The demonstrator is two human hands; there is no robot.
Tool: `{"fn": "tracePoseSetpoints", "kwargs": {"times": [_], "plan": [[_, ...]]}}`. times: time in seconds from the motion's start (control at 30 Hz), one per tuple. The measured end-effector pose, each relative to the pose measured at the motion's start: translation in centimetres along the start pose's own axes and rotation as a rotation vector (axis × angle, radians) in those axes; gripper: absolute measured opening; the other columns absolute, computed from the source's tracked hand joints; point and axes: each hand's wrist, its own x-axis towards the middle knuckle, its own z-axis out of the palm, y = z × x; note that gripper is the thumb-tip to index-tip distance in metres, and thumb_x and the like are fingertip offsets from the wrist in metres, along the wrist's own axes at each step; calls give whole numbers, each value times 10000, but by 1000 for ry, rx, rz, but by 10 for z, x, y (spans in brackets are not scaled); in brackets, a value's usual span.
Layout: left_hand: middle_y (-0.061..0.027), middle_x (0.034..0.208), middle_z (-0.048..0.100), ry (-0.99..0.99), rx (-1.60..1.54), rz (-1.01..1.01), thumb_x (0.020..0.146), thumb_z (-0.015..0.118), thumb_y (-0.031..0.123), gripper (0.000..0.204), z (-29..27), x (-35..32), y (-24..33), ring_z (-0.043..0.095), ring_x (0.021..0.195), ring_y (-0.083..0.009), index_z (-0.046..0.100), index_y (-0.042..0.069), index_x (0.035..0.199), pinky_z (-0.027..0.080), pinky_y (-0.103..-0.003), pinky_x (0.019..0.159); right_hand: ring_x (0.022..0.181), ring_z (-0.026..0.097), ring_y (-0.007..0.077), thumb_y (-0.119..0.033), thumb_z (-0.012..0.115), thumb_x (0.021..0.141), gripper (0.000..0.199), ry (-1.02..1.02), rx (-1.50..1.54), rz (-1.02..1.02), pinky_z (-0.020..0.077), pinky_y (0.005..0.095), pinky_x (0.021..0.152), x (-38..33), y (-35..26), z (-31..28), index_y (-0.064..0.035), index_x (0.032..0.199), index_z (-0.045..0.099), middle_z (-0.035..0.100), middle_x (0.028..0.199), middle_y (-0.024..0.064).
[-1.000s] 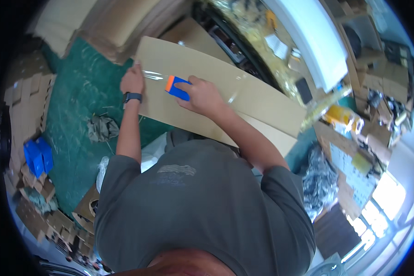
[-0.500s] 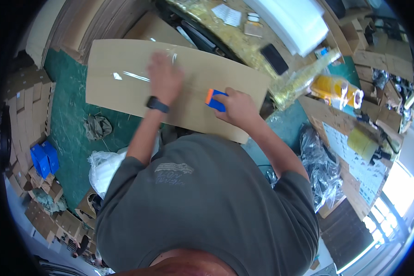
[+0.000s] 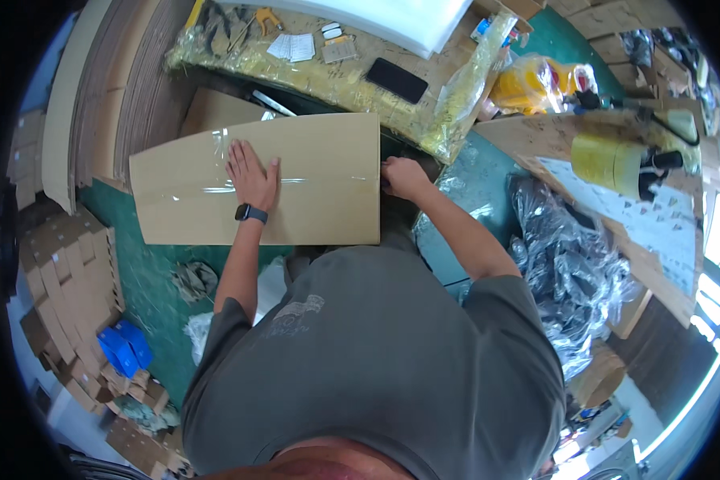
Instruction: Packing items into cardboard boxes and sealing them using a tape dispenser.
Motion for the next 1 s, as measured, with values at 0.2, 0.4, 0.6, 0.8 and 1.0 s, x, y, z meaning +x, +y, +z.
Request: {"fn": "tracePoseSetpoints", "kwargs": {"times": [0.2,0.4,0.6,0.8,1.0], "plan": [[-258,1707,181,-43,-6,-65,951,592,569,981,6,-7,-14,124,1593,-415,232,-54,1617,79,-584,1275,1039,679,398,-237,716,899,544,744,106,550,549,484,860,2,35,-59,-57,1390,564,701,1057,194],[-319,1690,168,24,-280,54,919,641,485,987,11,3,-29,124,1589,-444,207,-67,1613,63,-608,1266,1321,535,421,-218,577,990,555,690,-62,578,376,512,1140,38,123,-29,49,1466,476,594,1362,279],[-318,1682,193,13,-438,147,907,660,477,1002,-15,-10,-77,142,1586,-446,197,-57,1618,79,-601,1271,1404,469,500,-618,461,1026,880,638,492,882,384,499,1171,54,-140,-9,17,1603,264,417,1553,354],[-282,1659,294,209,-89,-369,917,660,476,892,-43,10,-379,251,1554,-420,357,-61,1561,181,-540,1272,1238,616,475,-679,381,1018,821,645,231,1127,487,552,1035,69,-184,-25,-36,1526,427,625,1344,322],[-288,1206,691,69,-459,-518,1033,486,562,637,-107,7,-492,663,1128,-450,650,20,1324,518,-452,988,1226,625,465,-699,299,1029,820,644,299,1445,480,543,1046,16,-216,-11,-18,1360,614,681,1266,286]]}}
